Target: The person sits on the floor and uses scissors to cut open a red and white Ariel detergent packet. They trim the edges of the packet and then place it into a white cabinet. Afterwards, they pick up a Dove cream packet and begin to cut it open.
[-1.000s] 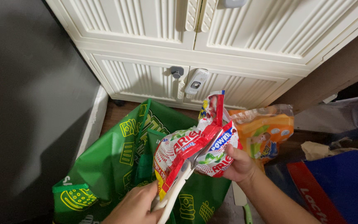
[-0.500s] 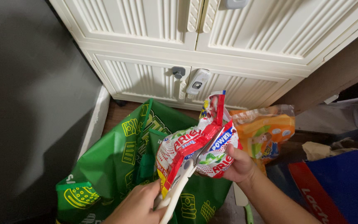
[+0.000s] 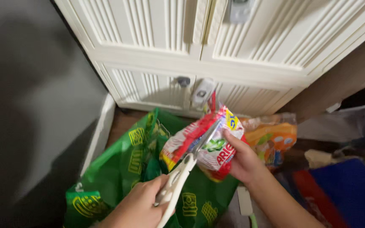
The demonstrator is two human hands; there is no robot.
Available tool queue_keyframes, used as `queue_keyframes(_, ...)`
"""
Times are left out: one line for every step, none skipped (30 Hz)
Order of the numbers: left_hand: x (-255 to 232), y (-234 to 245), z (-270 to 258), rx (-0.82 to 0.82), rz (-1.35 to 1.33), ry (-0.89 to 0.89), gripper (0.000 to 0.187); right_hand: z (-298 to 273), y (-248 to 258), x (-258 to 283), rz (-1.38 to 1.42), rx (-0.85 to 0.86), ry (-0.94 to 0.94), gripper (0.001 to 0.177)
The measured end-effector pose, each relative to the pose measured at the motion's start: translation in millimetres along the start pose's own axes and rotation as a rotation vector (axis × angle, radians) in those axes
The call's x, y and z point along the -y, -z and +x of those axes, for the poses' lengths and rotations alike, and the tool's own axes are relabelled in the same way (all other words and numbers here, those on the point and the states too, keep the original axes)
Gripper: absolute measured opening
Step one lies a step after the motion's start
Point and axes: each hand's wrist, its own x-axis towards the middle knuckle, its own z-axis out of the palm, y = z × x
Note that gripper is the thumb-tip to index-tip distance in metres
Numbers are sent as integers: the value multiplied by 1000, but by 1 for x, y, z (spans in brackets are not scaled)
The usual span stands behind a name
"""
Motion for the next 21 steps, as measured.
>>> queue_keyframes(-7, 6, -2, -18, -15, 22, 45, 0, -7, 7, -25, -119, -29, 52)
queue_keyframes(-14, 13, -2, -50, 8, 7, 48, 0, -16, 16, -51, -238, -56, 50)
queue_keyframes(-22, 20, -2, -81, 31, -8, 50, -4, -26, 23, -68, -296, -65, 48)
queue_keyframes(-29, 28, -2, -115, 60, -28, 53, -13, -35, 29, -80, -350, -67, 46)
queue_keyframes(-37, 35, -3, -125, 92, -40, 51, -19, -47, 35, -91, -405, -68, 45)
queue_keyframes(-48, 43, -4, -136, 124, -53, 49, -25, -59, 44, -185, -382, -90, 44)
queue_keyframes(-59, 52, -5, -147, 155, -65, 47, -32, -72, 55, -279, -360, -110, 44)
queue_keyframes(-70, 58, -7, -179, 152, -71, 48, -40, -84, 65, -375, -348, -134, 44)
queue_keyframes(-82, 66, -9, -211, 148, -77, 50, -45, -97, 74, -459, -301, -113, 45)
queue_keyframes(-94, 73, -9, -241, 139, -81, 51, -55, -111, 86, -546, -257, -95, 47)
queue_keyframes(-106, 80, -10, -247, 124, -128, 50, -60, -126, 99, -633, -213, -78, 48)
queue_keyframes(-118, 88, -9, -253, 111, -177, 48, -63, -142, 113, -710, -199, -45, 49)
queue_keyframes(-130, 94, -10, -260, 98, -227, 47, -68, -159, 128, -787, -185, -12, 50)
queue_keyframes(-141, 100, -12, -274, 90, -252, 43, -71, -177, 141, -862, -168, 23, 51)
queue_keyframes(-152, 106, -14, -288, 81, -278, 39, -74, -195, 153, -901, -213, 76, 51)
queue_keyframes(-163, 113, -17, -307, 74, -303, 35, -79, -212, 166, -940, -253, 130, 51)
queue_keyframes(-172, 119, -20, -295, 45, -285, 36, -82, -230, 178, -977, -293, 185, 52)
queue_keyframes(-180, 124, -24, -285, 17, -268, 38, -82, -248, 193, -881, -269, 239, 52)
queue_keyframes(-188, 130, -26, -273, -11, -251, 40, -85, -264, 209, -784, -243, 291, 52)
queue_keyframes(-193, 135, -27, -272, -42, -233, 41, -86, -279, 223, -687, -215, 337, 53)
queue_keyframes(-196, 139, -26, -270, -74, -214, 42, -85, -293, 237, -664, -157, 396, 43)
